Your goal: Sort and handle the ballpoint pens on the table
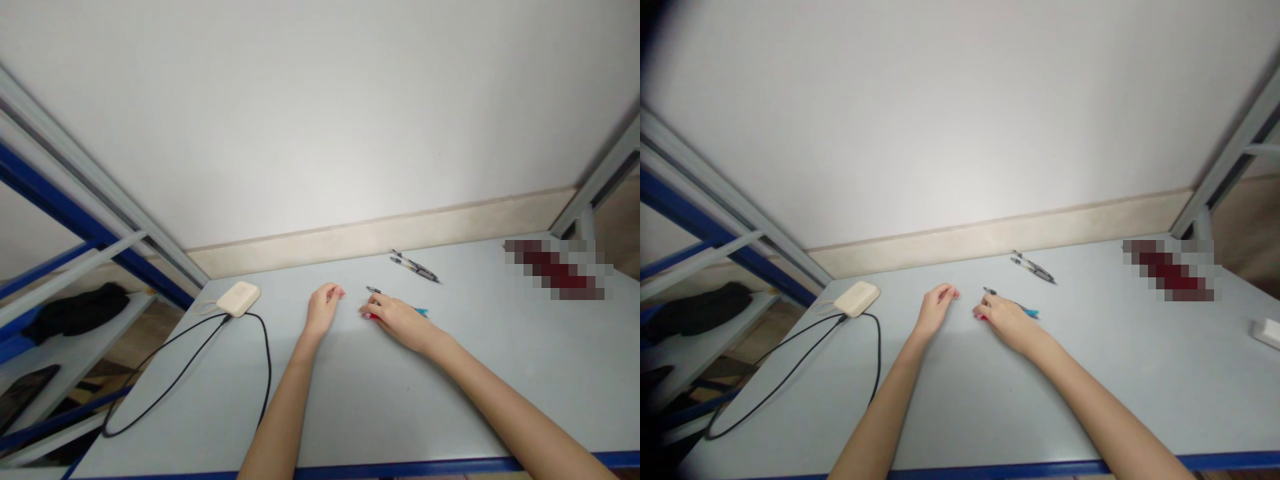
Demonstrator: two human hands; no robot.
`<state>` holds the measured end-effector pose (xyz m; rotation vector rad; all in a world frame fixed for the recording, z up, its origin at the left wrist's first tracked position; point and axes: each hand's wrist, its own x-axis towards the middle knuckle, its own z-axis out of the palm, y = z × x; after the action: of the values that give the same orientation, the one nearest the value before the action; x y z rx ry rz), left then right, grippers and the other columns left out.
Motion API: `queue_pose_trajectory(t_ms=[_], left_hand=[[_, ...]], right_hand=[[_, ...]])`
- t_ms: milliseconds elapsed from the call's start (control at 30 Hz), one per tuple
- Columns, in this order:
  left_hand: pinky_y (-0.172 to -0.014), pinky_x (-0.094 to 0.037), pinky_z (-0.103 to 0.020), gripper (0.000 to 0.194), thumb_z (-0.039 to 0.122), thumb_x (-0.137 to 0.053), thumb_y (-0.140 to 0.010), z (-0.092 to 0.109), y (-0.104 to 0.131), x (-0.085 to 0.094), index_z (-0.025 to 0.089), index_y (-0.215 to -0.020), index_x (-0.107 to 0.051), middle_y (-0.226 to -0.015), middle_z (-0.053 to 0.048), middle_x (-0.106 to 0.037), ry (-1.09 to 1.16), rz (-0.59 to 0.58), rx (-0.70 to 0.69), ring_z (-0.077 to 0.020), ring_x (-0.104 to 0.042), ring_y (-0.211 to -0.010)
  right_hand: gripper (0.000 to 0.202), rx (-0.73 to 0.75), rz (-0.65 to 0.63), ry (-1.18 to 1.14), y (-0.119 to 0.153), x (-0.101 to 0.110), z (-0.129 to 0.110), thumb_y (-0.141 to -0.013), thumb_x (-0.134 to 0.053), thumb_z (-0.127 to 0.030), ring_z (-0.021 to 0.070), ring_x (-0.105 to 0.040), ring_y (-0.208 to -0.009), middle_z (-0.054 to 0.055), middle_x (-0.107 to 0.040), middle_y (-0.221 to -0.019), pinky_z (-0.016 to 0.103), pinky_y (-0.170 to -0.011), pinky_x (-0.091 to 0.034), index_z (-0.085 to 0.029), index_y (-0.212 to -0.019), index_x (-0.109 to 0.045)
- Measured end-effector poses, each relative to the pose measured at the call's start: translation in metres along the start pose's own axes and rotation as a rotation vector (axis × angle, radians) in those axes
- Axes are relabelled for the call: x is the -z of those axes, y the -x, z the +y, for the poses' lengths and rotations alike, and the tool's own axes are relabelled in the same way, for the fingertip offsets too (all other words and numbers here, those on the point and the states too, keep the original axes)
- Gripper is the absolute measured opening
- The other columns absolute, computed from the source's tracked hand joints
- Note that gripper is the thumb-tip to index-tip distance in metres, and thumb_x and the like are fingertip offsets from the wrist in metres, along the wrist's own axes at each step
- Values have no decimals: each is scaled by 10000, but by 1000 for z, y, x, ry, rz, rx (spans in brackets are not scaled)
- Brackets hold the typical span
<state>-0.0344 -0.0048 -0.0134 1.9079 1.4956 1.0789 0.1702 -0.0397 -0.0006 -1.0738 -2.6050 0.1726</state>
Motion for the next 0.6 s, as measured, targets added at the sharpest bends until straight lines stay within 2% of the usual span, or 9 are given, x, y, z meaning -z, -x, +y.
queue_pose_trajectory(t_ms=[133, 233, 300, 500, 600], left_hand=[[-733, -446, -277, 282, 315, -408, -849, -1, 0, -1, 175, -686, -591, -747, -43, -656, -23, -27, -11, -173, -602, -747], [-727, -441, -274, 282, 314, -406, -849, 1, 1, 0, 177, -685, -590, -748, -43, -651, -41, -36, -10, -172, -595, -739], [-727, -438, -273, 286, 316, -403, -850, 4, 2, 0, 180, -682, -590, -751, -43, -649, -58, -41, -6, -171, -589, -737], [-752, -440, -270, 270, 306, -407, -849, 2, 3, -3, 179, -709, -599, -763, -39, -651, -85, -70, 5, -169, -588, -751], [-758, -437, -266, 274, 308, -406, -855, -1, 2, -6, 177, -714, -601, -762, -35, -649, -99, -81, -8, -164, -587, -755]], right_hand=[[301, -35, 32, 62, 1, -2, 4, -894, -385, -138, 184, -565, -913, 106, -564, -1043, 309, -768, -441, -190, -1142, -548], [352, -40, 81, 83, -1, -6, 7, -867, -460, -158, 208, -542, -989, 125, -533, -1132, 335, -806, -444, -184, -1218, -480], [399, -52, 107, 81, -2, -5, 9, -842, -509, -153, 201, -540, -979, 109, -535, -1113, 326, -802, -447, -192, -1235, -451], [198, -155, 40, 205, 0, 3, 12, -831, -555, -226, 203, -546, -879, 84, -565, -958, 297, -728, -420, -167, -1020, -563], [185, -180, 46, 271, -2, 2, 11, -848, -530, -217, 203, -543, -875, 81, -578, -963, 295, -716, -389, -177, -1026, -564]])
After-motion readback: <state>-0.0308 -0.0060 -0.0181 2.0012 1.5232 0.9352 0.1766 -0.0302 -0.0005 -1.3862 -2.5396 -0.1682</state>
